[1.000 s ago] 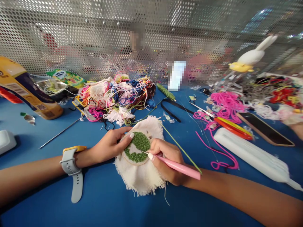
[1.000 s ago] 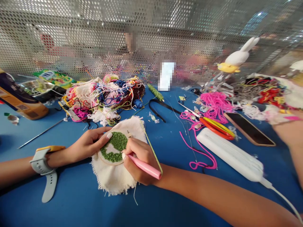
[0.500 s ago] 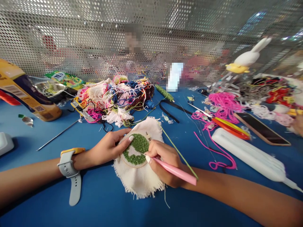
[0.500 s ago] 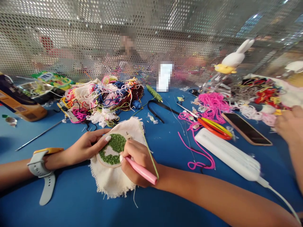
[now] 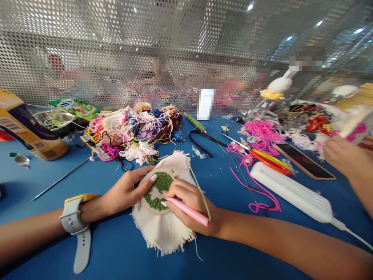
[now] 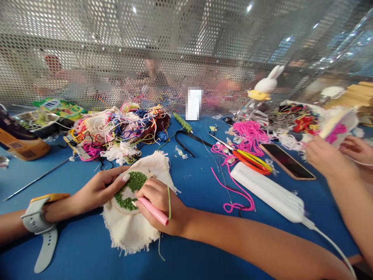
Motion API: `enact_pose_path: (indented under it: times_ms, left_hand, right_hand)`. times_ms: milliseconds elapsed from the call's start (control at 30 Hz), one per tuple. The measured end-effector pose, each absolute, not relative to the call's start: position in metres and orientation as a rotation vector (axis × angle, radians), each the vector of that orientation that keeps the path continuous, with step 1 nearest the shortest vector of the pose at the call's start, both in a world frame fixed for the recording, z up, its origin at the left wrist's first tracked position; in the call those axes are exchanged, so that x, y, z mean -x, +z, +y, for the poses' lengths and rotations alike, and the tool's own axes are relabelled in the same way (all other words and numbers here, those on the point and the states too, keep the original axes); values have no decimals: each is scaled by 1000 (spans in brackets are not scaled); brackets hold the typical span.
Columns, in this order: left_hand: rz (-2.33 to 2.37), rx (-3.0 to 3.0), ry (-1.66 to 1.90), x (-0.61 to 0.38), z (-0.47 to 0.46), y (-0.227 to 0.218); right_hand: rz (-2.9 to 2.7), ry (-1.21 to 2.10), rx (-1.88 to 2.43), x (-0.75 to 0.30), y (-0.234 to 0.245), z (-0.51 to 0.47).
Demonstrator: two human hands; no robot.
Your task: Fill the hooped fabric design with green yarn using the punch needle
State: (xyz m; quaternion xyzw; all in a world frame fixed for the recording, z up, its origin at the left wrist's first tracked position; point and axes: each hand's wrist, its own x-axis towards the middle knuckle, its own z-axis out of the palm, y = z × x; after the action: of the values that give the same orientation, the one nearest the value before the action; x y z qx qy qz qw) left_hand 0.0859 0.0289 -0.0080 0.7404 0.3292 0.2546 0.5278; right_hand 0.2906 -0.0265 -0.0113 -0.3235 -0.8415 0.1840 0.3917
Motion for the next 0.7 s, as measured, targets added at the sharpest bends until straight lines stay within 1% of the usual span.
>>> enact_pose_path:
  times_ms: [267, 433, 700]
  left_hand:
    - [792, -1739, 646, -89, 26, -7]
    - [769, -1714, 657, -88, 26, -8]
    - [787, -1843, 621, -86, 28, -11]
  right_hand:
    - [-2048, 511, 805, -297, -1, -32]
    - [-2010, 541, 788, -299, -6, -32]
    - [-2005, 539, 753, -299, -12, -33]
